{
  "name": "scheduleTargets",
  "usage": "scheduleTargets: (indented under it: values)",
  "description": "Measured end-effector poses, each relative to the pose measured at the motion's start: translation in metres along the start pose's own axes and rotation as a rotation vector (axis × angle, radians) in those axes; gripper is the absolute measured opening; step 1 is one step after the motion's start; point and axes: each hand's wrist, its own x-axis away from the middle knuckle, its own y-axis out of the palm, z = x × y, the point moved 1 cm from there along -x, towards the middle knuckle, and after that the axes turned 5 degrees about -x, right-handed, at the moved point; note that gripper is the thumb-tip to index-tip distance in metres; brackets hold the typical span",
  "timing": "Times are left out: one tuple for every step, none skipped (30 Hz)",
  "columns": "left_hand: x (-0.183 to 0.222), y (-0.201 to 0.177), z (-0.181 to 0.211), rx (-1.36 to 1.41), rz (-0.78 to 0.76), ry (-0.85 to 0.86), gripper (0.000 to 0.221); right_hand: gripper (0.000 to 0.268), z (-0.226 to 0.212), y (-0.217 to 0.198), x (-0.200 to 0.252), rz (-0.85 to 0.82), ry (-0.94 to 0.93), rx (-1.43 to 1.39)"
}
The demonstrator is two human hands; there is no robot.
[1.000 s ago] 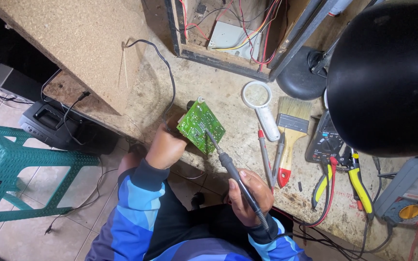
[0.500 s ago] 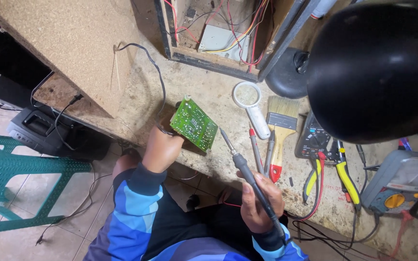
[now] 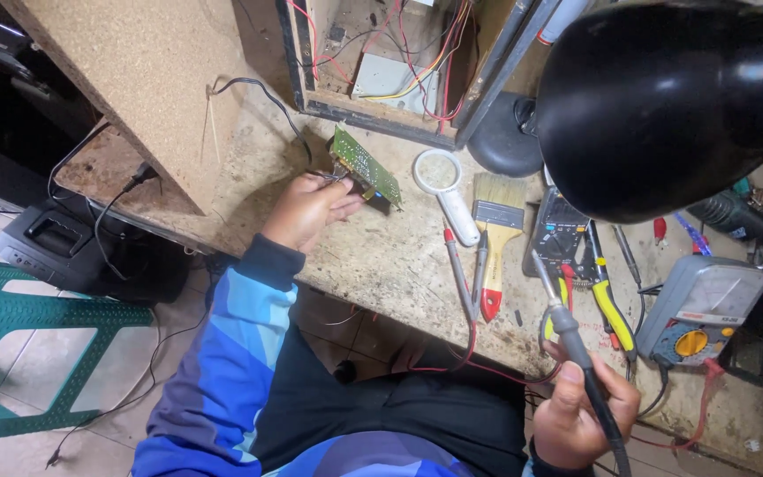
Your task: Inspecting, cleaning, and repairing a circuit board using a hairdryer, magnifying glass, multimeter, and soldering iron.
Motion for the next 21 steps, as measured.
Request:
scheduleTargets:
  values:
    - [-0.008, -0.003, -0.005, 0.023, 0.010, -0.004, 0.024, 0.029, -0.003, -0.002, -0.003, -0.003, 0.006, -0.002]
    - [0.002, -0.004, 0.004, 0.023, 0.010, -0.001, 0.024, 0.029, -0.006, -0.004, -0.005, -0.002, 0.004, -0.004]
    - [0.010, -0.004, 0.013, -0.256, 0.067, 0.031, 0.022, 0.028, -0.009, -0.006, -0.008, 0.023, -0.024, 0.020]
    - [0.019, -0.004, 0.022, -0.535, 0.122, 0.064, 0.024, 0.027, -0.012, -0.008, -0.011, 0.050, -0.052, 0.047]
    - [0.023, -0.007, 0.024, -0.536, 0.121, 0.067, 0.024, 0.027, -0.013, -0.014, -0.015, 0.054, -0.054, 0.046]
    - [0.026, -0.008, 0.025, -0.620, 0.137, 0.055, 0.024, 0.027, -0.015, -0.021, -0.019, 0.040, -0.050, 0.063]
    - [0.030, -0.009, 0.026, -0.704, 0.154, 0.043, 0.023, 0.027, -0.016, -0.029, -0.023, 0.026, -0.046, 0.080]
    - [0.032, -0.013, 0.022, -0.709, 0.142, 0.047, 0.023, 0.027, -0.012, -0.038, -0.027, 0.036, -0.045, 0.088]
    - [0.033, -0.015, 0.018, -0.823, 0.122, 0.069, 0.022, 0.023, -0.007, -0.049, -0.031, 0.101, -0.034, 0.116]
    - [0.034, -0.015, 0.015, -0.938, 0.097, 0.094, 0.024, 0.018, -0.003, -0.061, -0.035, 0.170, -0.026, 0.147]
    - [0.033, -0.019, 0.010, -0.942, 0.080, 0.103, 0.024, 0.018, -0.003, -0.069, -0.043, 0.183, -0.027, 0.160]
    - [0.031, -0.020, 0.005, -0.941, 0.097, 0.159, 0.032, 0.021, -0.004, -0.079, -0.051, 0.225, -0.021, 0.221]
    - [0.029, -0.022, 0.000, -0.939, 0.114, 0.215, 0.044, 0.023, -0.004, -0.090, -0.058, 0.266, -0.015, 0.282]
    - [0.022, -0.027, -0.009, -0.943, 0.087, 0.227, 0.044, 0.023, 0.003, -0.102, -0.065, 0.288, -0.017, 0.302]
    - [0.015, -0.031, -0.017, -1.082, 0.139, 0.238, 0.050, 0.024, 0.011, -0.117, -0.072, 0.368, 0.052, 0.225]
    - [0.004, -0.031, -0.024, -1.222, 0.180, 0.261, 0.058, 0.024, 0.016, -0.136, -0.075, 0.461, 0.117, 0.156]
    - [0.008, -0.032, -0.025, -1.229, 0.139, 0.286, 0.058, 0.024, 0.012, -0.141, -0.083, 0.496, 0.111, 0.184]
    - [0.009, -0.031, -0.025, -1.241, 0.169, 0.308, 0.054, 0.027, 0.006, -0.150, -0.088, 0.521, 0.175, 0.152]
    - [0.008, -0.029, -0.024, -1.251, 0.199, 0.332, 0.052, 0.029, 0.001, -0.161, -0.093, 0.548, 0.237, 0.117]
    - [0.014, -0.028, -0.026, -1.261, 0.146, 0.368, 0.052, 0.029, 0.007, -0.176, -0.093, 0.599, 0.229, 0.149]
    - [0.018, -0.030, -0.028, -1.326, 0.159, 0.337, 0.054, 0.024, 0.012, -0.192, -0.093, 0.592, 0.214, 0.144]
